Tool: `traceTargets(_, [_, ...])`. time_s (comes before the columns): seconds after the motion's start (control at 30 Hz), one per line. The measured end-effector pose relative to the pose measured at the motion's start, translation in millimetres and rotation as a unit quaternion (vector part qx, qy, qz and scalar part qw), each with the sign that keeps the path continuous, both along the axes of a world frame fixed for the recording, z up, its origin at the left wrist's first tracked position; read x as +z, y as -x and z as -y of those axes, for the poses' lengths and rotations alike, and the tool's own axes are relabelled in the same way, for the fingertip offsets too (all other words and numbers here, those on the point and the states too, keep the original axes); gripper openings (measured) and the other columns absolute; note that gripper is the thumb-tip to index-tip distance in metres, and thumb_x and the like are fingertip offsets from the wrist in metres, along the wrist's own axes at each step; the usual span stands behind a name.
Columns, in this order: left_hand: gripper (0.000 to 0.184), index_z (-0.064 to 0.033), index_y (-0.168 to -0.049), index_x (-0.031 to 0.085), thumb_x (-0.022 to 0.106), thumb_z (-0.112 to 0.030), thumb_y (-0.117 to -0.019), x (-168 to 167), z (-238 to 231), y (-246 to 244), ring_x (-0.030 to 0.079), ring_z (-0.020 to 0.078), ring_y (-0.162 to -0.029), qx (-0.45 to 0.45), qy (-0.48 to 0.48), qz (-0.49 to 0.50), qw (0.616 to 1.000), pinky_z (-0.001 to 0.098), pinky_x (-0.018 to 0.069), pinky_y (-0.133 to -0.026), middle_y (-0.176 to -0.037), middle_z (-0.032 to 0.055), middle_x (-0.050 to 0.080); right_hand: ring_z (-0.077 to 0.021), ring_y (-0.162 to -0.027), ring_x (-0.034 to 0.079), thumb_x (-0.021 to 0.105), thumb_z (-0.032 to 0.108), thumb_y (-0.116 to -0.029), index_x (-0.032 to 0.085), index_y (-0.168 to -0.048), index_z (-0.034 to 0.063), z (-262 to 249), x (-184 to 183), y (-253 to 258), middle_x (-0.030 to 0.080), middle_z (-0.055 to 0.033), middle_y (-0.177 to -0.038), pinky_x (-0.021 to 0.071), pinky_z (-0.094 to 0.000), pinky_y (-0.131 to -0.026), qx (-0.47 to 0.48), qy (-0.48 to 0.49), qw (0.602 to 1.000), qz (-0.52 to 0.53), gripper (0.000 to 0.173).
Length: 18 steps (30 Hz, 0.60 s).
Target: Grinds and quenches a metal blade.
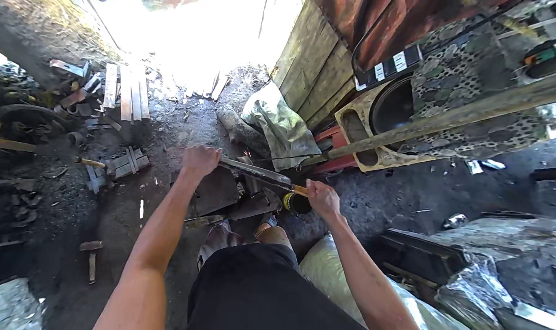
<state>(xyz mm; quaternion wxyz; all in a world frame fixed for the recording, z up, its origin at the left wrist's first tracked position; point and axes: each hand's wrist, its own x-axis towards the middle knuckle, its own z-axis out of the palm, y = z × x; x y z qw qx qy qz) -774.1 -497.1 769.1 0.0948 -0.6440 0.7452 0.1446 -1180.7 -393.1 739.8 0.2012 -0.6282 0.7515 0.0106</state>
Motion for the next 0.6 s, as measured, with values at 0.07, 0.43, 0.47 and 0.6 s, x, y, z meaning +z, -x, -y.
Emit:
traceTargets(0.07, [0.068,-0.0070,-0.097,0.072,0.026,-0.055,-0.1091,-4.3,2.5,-2.1,0.071,0.0398,-0.101,-0.014,0.005,0.007,1.000,0.0616,0.0539,-0.079,-0.099,0.0184,0.073,-0.0350,-0.106,0.071,0.028,0.046,-0.1097,0.075,-0.106,0.0090,-6.4,4.5,-8.3,0.075,-0.0148,-0.109,0.0543,-0.0605,-0.087,-0.008,0.000,1.000,0.002,0.060])
traceTargets(0.43, [0.072,-0.0062,-0.091,0.071,0.025,-0.059,-0.1074,2.6,14.7,-70.6,0.071,0.0439,-0.099,0.074,-0.038,0.048,0.995,0.0659,0.0543,-0.075,-0.098,0.0219,0.073,-0.0313,-0.100,0.073,0.028,0.050,-0.1089,0.076,-0.103,0.0147,18.1,1.7,-76.5,0.075,-0.0090,-0.105,0.0573,-0.0578,-0.080,0.032,0.024,0.999,0.001,0.059])
traceTargets(0.47, [0.071,-0.0064,-0.095,0.072,0.025,-0.059,-0.1077,1.4,15.3,-55.3,0.071,0.0438,-0.101,0.058,-0.037,0.035,0.997,0.0664,0.0544,-0.077,-0.100,0.0216,0.073,-0.0318,-0.102,0.073,0.028,0.050,-0.1089,0.076,-0.106,0.0148,9.2,1.6,-61.7,0.076,-0.0096,-0.107,0.0570,-0.0582,-0.082,0.019,0.022,1.000,-0.009,0.060])
traceTargets(0.6, [0.066,-0.0086,-0.103,0.072,0.027,-0.057,-0.1077,8.9,19.8,-0.5,0.068,0.0403,-0.109,-0.027,-0.090,0.017,0.995,0.0643,0.0530,-0.083,-0.108,0.0186,0.072,-0.0336,-0.094,0.071,0.025,0.058,-0.1078,0.073,-0.098,0.0094,-16.1,31.4,-6.5,0.073,-0.0154,-0.096,0.0546,-0.0609,-0.080,-0.060,-0.104,0.991,0.050,0.069])
